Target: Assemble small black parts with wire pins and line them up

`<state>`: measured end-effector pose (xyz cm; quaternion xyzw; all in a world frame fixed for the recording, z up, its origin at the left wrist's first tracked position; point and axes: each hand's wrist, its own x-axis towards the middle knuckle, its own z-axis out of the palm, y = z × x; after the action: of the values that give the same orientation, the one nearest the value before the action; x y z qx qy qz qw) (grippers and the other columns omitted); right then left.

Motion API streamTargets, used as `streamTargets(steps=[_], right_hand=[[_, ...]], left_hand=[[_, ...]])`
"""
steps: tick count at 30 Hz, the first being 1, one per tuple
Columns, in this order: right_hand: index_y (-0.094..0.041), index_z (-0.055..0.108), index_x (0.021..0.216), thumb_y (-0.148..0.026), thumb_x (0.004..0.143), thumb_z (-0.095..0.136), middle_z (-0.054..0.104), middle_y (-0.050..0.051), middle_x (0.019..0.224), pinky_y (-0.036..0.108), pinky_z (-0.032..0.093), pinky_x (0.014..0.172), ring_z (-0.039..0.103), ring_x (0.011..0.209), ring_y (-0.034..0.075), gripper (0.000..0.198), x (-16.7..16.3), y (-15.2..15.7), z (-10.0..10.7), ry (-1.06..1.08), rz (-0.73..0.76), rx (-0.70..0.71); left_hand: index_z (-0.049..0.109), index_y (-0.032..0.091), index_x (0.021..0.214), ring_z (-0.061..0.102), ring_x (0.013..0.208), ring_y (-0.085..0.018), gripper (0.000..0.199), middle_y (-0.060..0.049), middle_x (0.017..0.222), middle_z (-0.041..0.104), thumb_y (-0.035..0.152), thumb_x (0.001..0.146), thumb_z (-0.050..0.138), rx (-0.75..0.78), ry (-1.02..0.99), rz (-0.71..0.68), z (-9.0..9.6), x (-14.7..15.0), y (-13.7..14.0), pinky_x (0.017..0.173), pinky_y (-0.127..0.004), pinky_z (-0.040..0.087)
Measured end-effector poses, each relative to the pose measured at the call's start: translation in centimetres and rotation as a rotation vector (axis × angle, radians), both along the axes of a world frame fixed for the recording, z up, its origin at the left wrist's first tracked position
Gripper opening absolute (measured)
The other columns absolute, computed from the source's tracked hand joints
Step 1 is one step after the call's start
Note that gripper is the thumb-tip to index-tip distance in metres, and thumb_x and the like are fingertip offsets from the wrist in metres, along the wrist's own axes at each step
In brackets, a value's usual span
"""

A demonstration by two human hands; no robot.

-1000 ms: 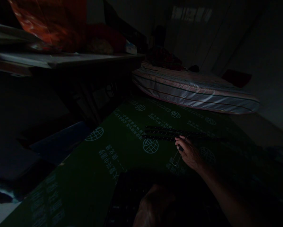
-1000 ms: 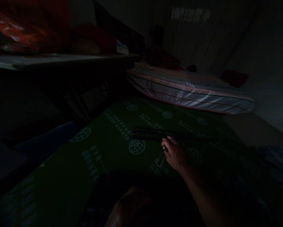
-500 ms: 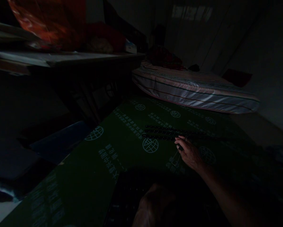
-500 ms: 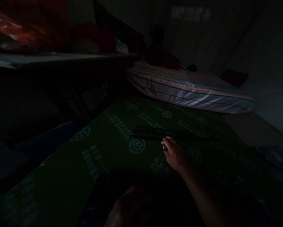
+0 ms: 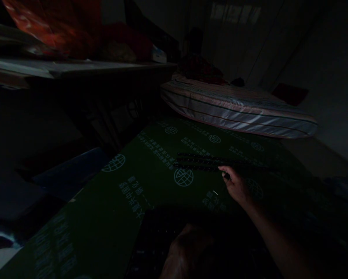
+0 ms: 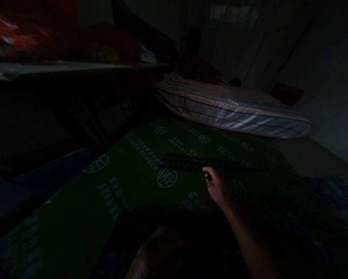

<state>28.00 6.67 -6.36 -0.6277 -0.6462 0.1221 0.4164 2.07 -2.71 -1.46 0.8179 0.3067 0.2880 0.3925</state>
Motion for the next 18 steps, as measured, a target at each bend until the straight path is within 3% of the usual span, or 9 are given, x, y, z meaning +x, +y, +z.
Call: streamTargets(steps=[7,12,18], right_hand=[[-0.025,0.059,0.100,-0.021,0.080,0.045,0.064,0.005,0.108,0.039,0.045,0.089,0.059,0.101,0.020,0.025,-0.1,0.0,-0.1,0.048,-0.012,-0.051],[-0.025,0.060,0.099,-0.024,0.080,0.046,0.065,0.005,0.105,0.037,0.046,0.088,0.060,0.099,0.019,0.024,-0.1,0.0,0.2,0.073,-0.023,-0.044],[-0.020,0.062,0.082,-0.029,0.081,0.050,0.068,0.004,0.081,0.031,0.051,0.073,0.064,0.079,0.018,0.015,-0.3,-1.8,3.4,0.068,0.001,-0.027]], left_hand=[[0.054,0.016,0.111,0.059,0.091,-0.019,0.027,-0.008,0.111,0.057,0.030,0.088,0.051,0.007,-0.017,0.000,-0.4,0.0,0.0,0.077,-0.038,0.051],[0.063,0.021,0.100,0.061,0.083,-0.017,0.020,-0.007,0.095,0.063,0.018,0.082,0.054,0.002,-0.008,0.000,-0.5,0.3,-0.2,0.069,-0.029,0.053],[0.065,0.023,0.096,0.062,0.084,-0.017,0.029,-0.004,0.092,0.065,0.008,0.072,0.058,-0.106,0.011,0.115,0.3,0.4,-0.1,0.075,-0.025,0.052]])
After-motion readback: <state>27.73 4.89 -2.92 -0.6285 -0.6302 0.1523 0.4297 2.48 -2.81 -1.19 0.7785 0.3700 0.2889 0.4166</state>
